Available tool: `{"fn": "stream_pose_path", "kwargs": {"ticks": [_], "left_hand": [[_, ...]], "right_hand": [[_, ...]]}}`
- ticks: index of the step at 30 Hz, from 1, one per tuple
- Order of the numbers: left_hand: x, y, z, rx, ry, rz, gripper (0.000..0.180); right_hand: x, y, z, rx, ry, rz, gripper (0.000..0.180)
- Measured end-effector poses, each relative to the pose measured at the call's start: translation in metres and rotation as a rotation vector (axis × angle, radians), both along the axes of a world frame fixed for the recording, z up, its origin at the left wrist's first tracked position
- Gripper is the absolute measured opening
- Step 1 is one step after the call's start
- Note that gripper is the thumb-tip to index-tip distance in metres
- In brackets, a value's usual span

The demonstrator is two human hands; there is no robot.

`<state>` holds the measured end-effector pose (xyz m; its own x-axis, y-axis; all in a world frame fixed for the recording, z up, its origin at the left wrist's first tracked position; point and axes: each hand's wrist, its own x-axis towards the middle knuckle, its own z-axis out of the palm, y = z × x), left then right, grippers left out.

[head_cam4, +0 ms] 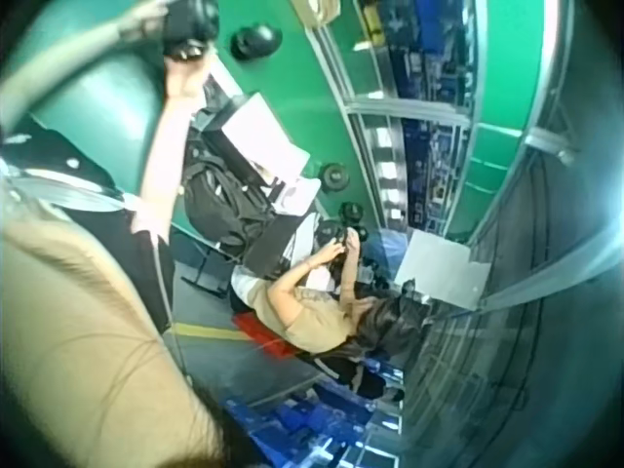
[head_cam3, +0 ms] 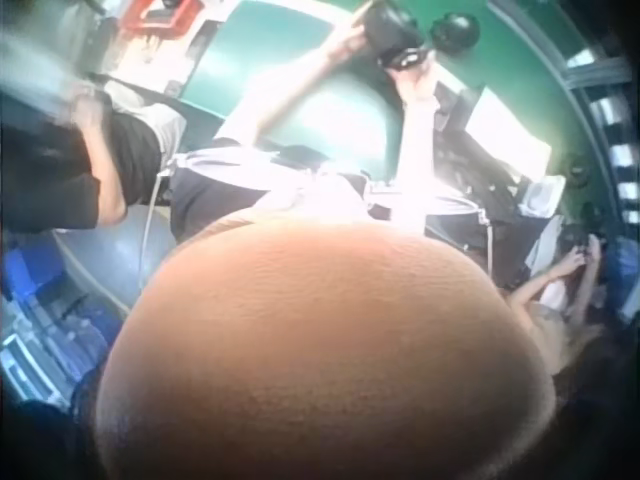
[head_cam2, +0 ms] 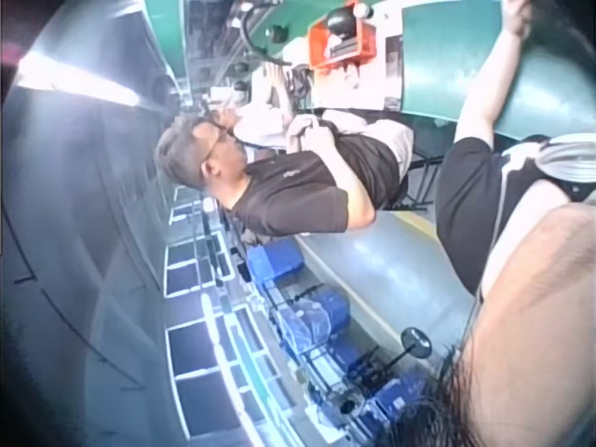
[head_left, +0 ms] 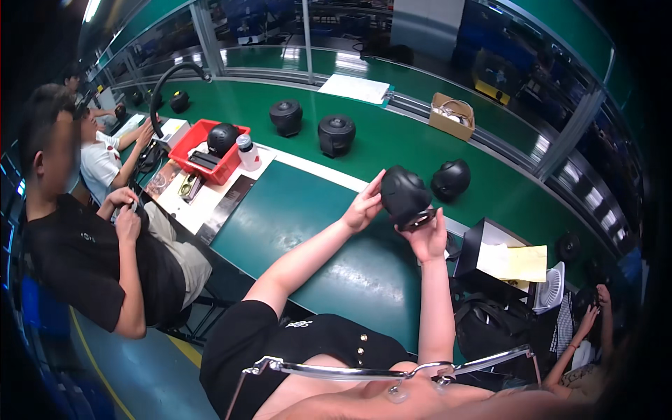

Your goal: The person takes camera housings from the conveyor line, wipes them with a cloth by hand, rotates them to check different sides, and places them onto the workbench.

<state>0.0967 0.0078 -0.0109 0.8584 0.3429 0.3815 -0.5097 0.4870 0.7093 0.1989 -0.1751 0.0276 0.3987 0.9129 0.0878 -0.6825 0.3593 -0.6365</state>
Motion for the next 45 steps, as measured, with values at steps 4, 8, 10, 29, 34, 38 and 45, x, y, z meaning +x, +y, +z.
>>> {"fn": "stream_pose_path", "kwargs": {"ticks": [4, 8, 10, 29, 34, 38, 45], "left_hand": [[-0.022, -0.009, -0.017, -0.259, 0.149, -0.114, 0.060], [-0.027, -0.014, -0.021, -0.314, 0.205, 0.124, 0.073], [-0.031, -0.010, -0.024, 0.017, 0.182, 0.420, 0.081], [-0.053, -0.003, 0.005, 0.226, 0.128, 0.570, 0.093], [-0.055, 0.033, -0.019, 0.000, 0.132, 0.526, 0.087], [-0.048, 0.024, -0.031, 0.055, 0.131, 0.453, 0.087], [-0.059, -0.001, 0.012, -0.235, 0.296, 0.108, 0.096]], "right_hand": [[-0.014, 0.005, 0.010, -0.171, -1.000, -0.411, 0.120], [-0.025, 0.006, 0.013, -0.177, -1.200, -0.369, 0.117], [-0.028, 0.008, 0.011, -0.195, -1.253, -0.440, 0.109], [-0.038, 0.002, 0.026, -0.360, -1.065, -0.716, 0.015], [-0.018, -0.062, 0.075, -0.167, -0.894, -0.821, 0.011], [-0.029, -0.035, 0.057, -0.372, -1.123, -0.850, 0.014], [-0.021, -0.009, 0.023, -0.279, -0.921, -0.552, 0.024]]}}
